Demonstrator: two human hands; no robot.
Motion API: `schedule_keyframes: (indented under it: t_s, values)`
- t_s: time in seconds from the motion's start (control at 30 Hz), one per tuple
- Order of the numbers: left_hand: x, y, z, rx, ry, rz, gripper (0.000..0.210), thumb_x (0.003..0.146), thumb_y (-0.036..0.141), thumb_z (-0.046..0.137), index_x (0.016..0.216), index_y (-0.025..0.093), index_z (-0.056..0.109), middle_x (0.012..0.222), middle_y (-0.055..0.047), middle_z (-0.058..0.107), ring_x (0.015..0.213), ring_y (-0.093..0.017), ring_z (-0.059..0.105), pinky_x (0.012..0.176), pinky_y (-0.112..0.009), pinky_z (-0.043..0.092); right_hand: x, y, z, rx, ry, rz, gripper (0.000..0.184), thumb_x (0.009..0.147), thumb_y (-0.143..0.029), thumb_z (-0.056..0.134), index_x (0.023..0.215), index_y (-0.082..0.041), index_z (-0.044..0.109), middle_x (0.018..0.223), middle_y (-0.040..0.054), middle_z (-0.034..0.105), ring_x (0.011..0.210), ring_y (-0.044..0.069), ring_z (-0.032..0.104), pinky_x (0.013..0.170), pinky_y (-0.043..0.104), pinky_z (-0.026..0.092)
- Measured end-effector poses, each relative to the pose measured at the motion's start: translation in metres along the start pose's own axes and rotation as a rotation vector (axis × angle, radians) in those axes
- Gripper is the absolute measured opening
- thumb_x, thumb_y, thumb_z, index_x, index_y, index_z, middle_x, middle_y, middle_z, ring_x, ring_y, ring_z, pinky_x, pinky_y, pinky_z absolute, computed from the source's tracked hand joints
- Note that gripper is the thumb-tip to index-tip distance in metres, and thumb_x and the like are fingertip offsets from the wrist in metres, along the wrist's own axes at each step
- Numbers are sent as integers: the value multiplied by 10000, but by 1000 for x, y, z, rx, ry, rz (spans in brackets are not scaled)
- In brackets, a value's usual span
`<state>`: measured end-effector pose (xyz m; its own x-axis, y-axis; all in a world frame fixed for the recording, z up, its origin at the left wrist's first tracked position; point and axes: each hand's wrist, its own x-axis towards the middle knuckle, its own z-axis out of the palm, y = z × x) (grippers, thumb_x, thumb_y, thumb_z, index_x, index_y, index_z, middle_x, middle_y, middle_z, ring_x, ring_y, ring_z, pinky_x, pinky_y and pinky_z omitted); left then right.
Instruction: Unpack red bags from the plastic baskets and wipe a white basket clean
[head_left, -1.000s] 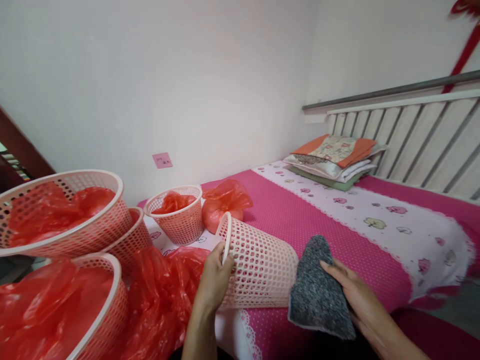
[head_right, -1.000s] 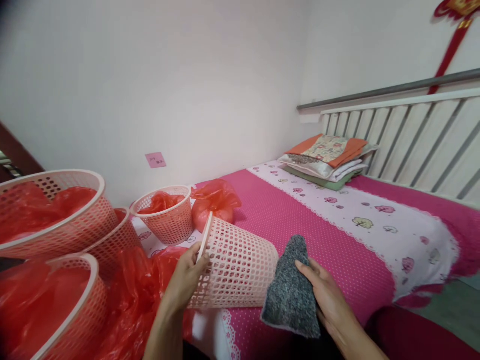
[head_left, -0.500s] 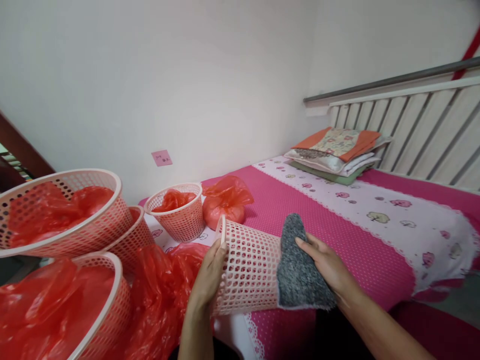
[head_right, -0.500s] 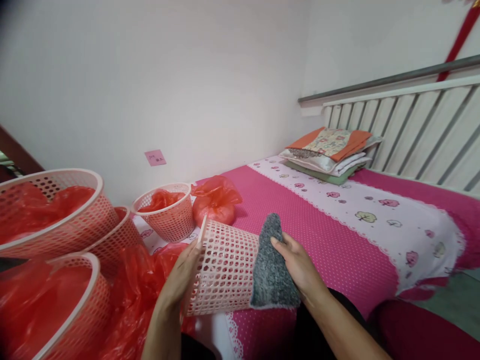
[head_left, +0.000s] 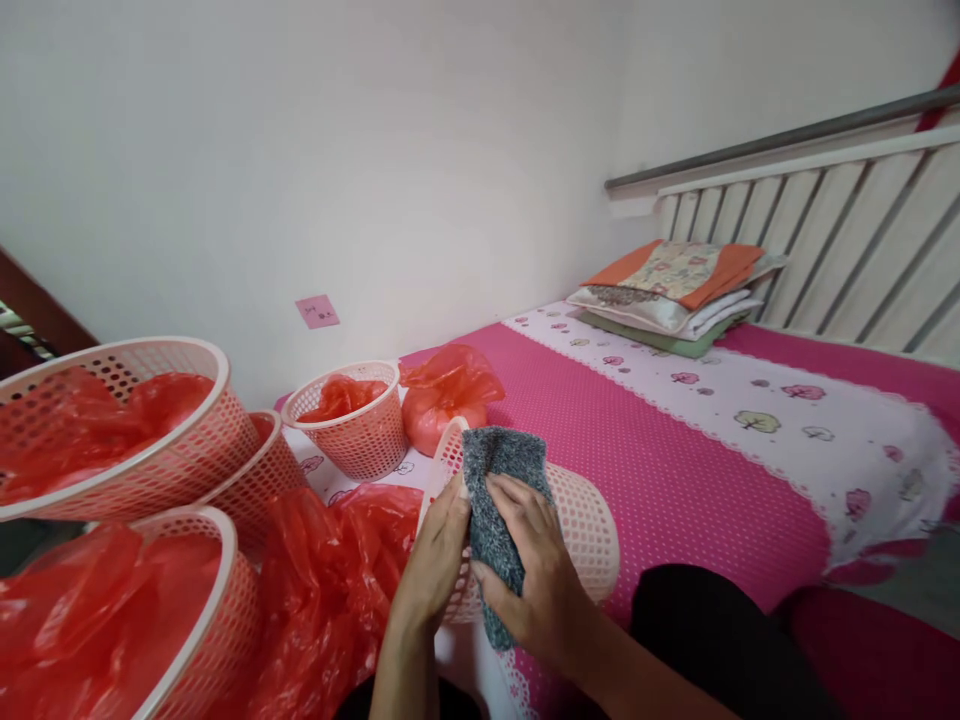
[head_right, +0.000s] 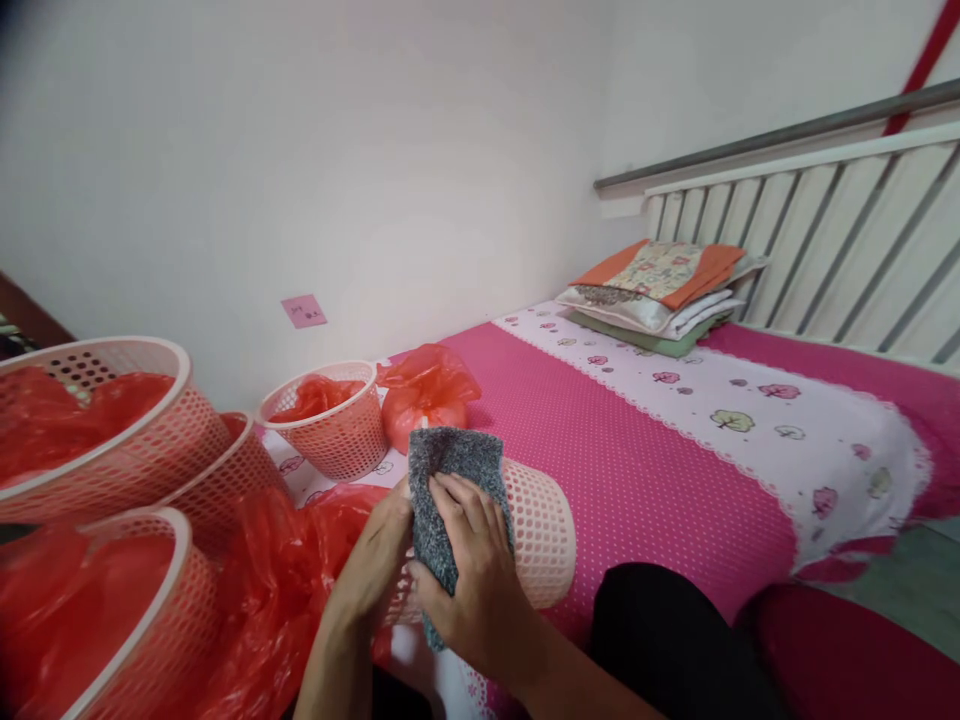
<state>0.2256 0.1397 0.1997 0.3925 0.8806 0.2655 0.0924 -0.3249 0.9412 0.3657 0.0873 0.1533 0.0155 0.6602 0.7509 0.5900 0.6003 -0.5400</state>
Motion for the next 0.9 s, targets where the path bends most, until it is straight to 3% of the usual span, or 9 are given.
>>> schedule_keyframes:
  t_s: [0.17, 0.3, 0.4, 0.67, 0.8, 0.9]
  values:
    - [2, -1, 5, -21, -38, 39, 540, 1065, 487, 426, 1512, 217, 563, 1642, -82, 484, 1514, -255, 436, 1297, -423, 252, -7, 14, -1, -138, -5, -114, 672, 997, -123, 463, 1644, -209, 302, 1552, 122, 525, 1499, 285, 413, 1195, 541, 424]
    - [3, 1, 12, -12, -19, 22, 553, 1053, 510, 454, 1495, 203, 581, 1632, -95, 497, 1525, -274, 420, 1292, -436, 260, -2, 14, 0, -199, 36, -114, 718, 983, -169, 516, 1656, -168, 266, 1564, 146, 528, 1507, 307, 418, 1203, 579, 406]
    - [4, 3, 16, -27, -3, -8, 557, 1039, 527, 486, 1475, 199, 598, 1615, -104, 518, 1513, -285, 435, 1281, -439, 277, 3, 14, 1, -195, 53, -105, 704, 970, -189, 543, 1634, -145, 313, 1540, 164, 552, 1488, 311, 446, 1188, 578, 427]
    - [7, 9, 22, -14, -48, 22, 514, 1028, 483, 516, 1446, 202, 614, 1512, -92, 608, 1420, -277, 509, 1261, -405, 286, 25, 29, -15, -100, 56, -78, 628, 924, -45, 399, 1517, -207, 526, 1444, 111, 656, 1388, 247, 579, 1160, 535, 480]
    - [4, 11, 24, 39, -59, -41, 558, 1003, 511, 529, 1454, 191, 607, 1240, -95, 729, 1097, -263, 648, 1089, -413, 469, 36, 42, -23, -75, 24, 21, 591, 910, -47, 406, 1454, -185, 593, 1421, 122, 672, 1356, 255, 606, 1153, 525, 491]
    - [2, 9, 21, 26, -44, -147, 613, 980, 546, 537, 1491, 209, 573, 927, -43, 738, 826, -227, 637, 884, -391, 550, 41, 58, -27, -58, -15, 105, 545, 908, -61, 417, 1396, -163, 638, 1388, 137, 693, 1311, 264, 638, 1134, 510, 504]
